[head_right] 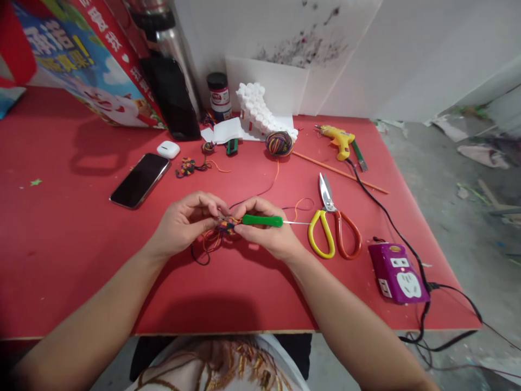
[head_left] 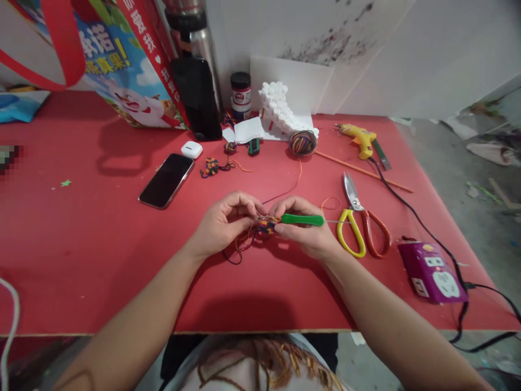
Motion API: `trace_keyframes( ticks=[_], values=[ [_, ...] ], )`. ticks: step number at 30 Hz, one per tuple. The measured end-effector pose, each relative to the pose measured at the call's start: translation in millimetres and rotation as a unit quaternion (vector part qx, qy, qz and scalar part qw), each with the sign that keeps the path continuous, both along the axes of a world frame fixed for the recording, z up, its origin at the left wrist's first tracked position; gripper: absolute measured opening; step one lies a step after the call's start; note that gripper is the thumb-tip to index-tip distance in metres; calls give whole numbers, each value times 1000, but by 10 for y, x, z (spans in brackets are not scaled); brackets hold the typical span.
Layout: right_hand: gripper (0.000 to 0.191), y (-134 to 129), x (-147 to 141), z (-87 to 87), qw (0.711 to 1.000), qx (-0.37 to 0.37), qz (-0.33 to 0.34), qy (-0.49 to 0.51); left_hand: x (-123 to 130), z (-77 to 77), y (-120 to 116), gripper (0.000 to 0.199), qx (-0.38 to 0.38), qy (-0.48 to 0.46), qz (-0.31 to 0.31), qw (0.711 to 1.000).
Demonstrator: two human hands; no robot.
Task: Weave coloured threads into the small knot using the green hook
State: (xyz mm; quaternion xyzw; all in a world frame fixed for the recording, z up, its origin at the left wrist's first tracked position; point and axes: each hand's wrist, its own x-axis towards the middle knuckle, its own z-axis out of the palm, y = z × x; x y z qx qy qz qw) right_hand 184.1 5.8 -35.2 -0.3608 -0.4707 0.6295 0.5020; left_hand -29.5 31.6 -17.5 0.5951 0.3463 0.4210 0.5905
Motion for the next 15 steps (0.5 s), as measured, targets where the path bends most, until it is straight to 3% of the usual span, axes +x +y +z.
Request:
trace_keyframes(
  ticks=[3, 8, 12, 15],
  values=[
    [26, 22, 4, -15, 999, -13, 10, 41, -6, 9, 6, 17, 66, 54, 13, 996],
    [26, 5, 17, 35, 999, -3, 22, 22, -3, 29, -19, 28, 180, 98, 15, 979],
    [26, -55, -1, 102, 1000, 21, 16, 2, 49, 87, -73, 29, 212, 106, 22, 971],
    [30, -95, -28, 239, 999, 51, -16, -7, 90, 234, -87, 29, 196, 100, 40, 975]
  ],
)
